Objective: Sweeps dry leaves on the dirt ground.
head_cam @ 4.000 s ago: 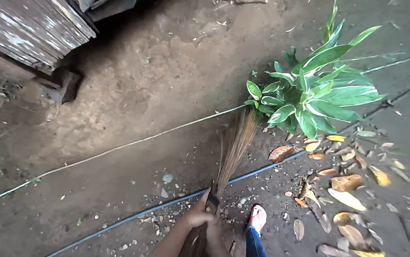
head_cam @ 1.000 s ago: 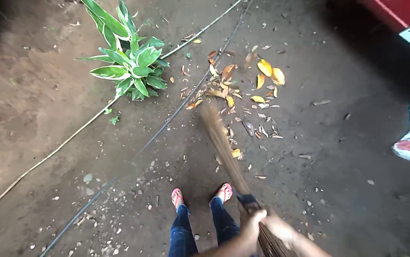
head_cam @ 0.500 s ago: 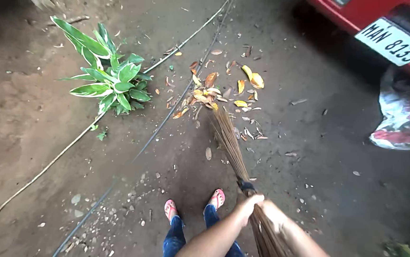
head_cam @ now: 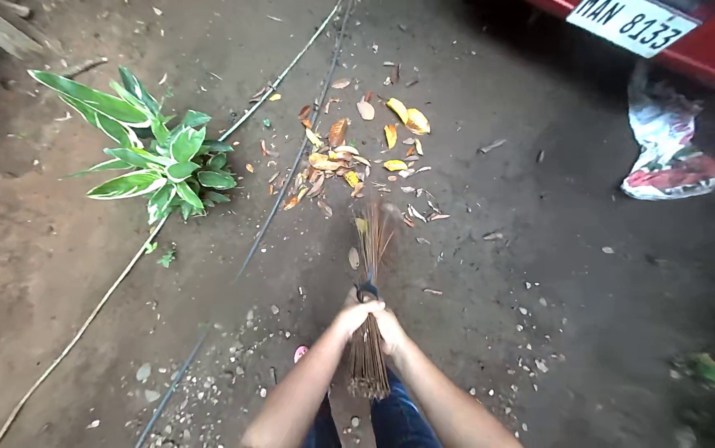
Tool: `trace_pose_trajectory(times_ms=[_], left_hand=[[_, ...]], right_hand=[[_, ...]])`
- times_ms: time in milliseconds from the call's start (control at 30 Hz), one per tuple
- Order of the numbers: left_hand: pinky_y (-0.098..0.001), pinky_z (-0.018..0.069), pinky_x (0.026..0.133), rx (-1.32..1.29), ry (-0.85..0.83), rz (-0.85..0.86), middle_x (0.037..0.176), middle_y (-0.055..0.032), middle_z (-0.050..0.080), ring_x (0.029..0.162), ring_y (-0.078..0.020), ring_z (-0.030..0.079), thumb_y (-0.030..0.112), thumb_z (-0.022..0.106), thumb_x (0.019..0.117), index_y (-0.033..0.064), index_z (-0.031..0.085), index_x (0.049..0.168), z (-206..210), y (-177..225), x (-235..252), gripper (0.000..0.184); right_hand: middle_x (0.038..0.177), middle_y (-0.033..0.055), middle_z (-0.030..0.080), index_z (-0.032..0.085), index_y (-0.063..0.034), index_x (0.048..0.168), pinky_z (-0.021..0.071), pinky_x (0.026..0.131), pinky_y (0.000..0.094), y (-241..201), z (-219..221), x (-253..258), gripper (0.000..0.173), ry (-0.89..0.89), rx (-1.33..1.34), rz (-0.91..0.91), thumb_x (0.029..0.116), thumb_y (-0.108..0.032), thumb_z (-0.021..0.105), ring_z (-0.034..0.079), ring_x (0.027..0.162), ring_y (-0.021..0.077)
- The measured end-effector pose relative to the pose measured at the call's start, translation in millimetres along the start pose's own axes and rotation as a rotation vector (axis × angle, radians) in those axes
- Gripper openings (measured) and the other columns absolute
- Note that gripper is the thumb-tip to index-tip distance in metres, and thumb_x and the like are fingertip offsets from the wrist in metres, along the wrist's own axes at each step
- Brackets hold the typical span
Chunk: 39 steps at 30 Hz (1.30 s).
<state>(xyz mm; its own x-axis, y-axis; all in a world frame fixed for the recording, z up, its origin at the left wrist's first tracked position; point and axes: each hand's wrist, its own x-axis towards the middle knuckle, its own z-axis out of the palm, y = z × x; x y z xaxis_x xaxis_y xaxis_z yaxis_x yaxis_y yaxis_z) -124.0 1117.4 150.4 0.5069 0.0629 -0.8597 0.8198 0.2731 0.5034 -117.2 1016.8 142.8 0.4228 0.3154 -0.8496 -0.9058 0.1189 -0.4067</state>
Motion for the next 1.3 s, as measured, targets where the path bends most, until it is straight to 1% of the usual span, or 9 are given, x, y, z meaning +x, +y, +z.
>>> trace_pose_trajectory(times_ms=[167,433,500,600,700,833,967,1133,1300], left_hand=[[-0.0434,0.0478,0.105,0.095,-0.123,-0.058,0.143,-0.0225,0.050,0.125,-0.0266,0.056,0.012,0.068,0.0878,0.0076,0.007,0.162,-11,-24,-46,0.096],[-0.0363,0.0547,0.082,0.061,0.085,-0.286,0.097,-0.0071,0.067,0.089,-0.0142,0.065,0.017,0.052,0.1034,0.0035,0.061,0.119,-57,-29,-75,0.023],[-0.0428,0.0515,0.097,0.084,0.191,-0.134,0.125,-0.0197,0.062,0.110,-0.0247,0.063,0.008,0.064,0.0959,0.0026,0.033,0.154,-41,-22,-45,0.066],[-0.0397,0.0519,0.097,0.148,0.069,0.043,0.129,-0.0223,0.057,0.112,-0.0237,0.062,0.006,0.069,0.0810,0.0064,-0.010,0.162,1,-30,-19,0.113],[-0.0411,0.0518,0.099,0.233,-0.203,-0.011,0.130,-0.0230,0.057,0.115,-0.0245,0.061,0.011,0.071,0.0751,0.0036,-0.004,0.161,42,-34,-35,0.115],[-0.0461,0.0368,0.117,0.371,-0.564,-0.227,0.158,-0.0260,0.036,0.142,-0.0320,0.042,0.009,0.066,0.0858,0.0049,0.006,0.164,71,-42,-38,0.099],[-0.0373,0.0495,0.098,0.359,-0.419,-0.249,0.121,-0.0173,0.063,0.108,-0.0190,0.061,0.008,0.062,0.0937,-0.0051,0.048,0.139,68,-50,-6,0.049],[-0.0365,0.0515,0.096,-0.012,0.068,0.060,0.138,-0.0252,0.051,0.113,-0.0238,0.060,-0.003,0.064,0.0853,0.0077,-0.001,0.162,77,-33,25,0.101],[-0.0392,0.0508,0.097,0.007,-0.032,0.082,0.142,-0.0252,0.047,0.117,-0.0241,0.059,0.002,0.068,0.0763,0.0111,-0.006,0.162,145,-35,10,0.114]], right_hand=[[0.136,0.0209,0.056,0.019,0.0022,0.158,0.0495,0.104,0.0360,34,6,-46,0.063,0.062,-0.175,-0.081,0.1035,-0.006,0.050,0.060,0.119,0.0200],[0.118,0.0217,0.064,0.056,0.0026,0.131,0.0525,0.093,0.0498,54,53,-45,0.038,-0.021,-0.227,0.350,0.1092,-0.027,0.047,0.064,0.107,0.0292],[0.119,0.0161,0.063,0.052,0.0023,0.135,0.0514,0.095,0.0382,41,34,-15,0.032,-0.116,-0.155,0.145,0.1077,-0.013,0.047,0.061,0.106,0.0191],[0.146,0.0227,0.050,0.021,0.0000,0.159,0.0438,0.110,0.0383,30,-9,-11,0.065,-0.050,-0.116,-0.076,0.1031,-0.006,0.053,0.054,0.129,0.0233],[0.138,0.0204,0.053,0.015,0.0018,0.159,0.0482,0.105,0.0315,37,-43,-55,0.073,0.153,-0.041,-0.193,0.0974,-0.003,0.054,0.058,0.120,0.0162],[0.113,0.0204,0.064,0.047,0.0088,0.136,0.0541,0.093,0.0380,51,-46,-96,0.037,0.606,0.164,-0.096,0.1021,-0.004,0.054,0.065,0.101,0.0202],[0.106,0.0208,0.067,0.060,0.0047,0.121,0.0556,0.087,0.0487,61,-60,-49,0.026,0.525,0.204,0.078,0.1059,-0.015,0.052,0.067,0.097,0.0279],[0.132,0.0204,0.059,0.037,0.0025,0.150,0.0491,0.103,0.0382,-3,-83,13,0.053,0.038,-0.137,-0.014,0.1016,-0.007,0.057,0.060,0.116,0.0217],[0.144,0.0230,0.052,0.016,-0.0047,0.162,0.0487,0.105,0.0363,-28,-143,-27,0.079,0.041,-0.209,-0.164,0.0962,-0.006,0.059,0.060,0.121,0.0213]])
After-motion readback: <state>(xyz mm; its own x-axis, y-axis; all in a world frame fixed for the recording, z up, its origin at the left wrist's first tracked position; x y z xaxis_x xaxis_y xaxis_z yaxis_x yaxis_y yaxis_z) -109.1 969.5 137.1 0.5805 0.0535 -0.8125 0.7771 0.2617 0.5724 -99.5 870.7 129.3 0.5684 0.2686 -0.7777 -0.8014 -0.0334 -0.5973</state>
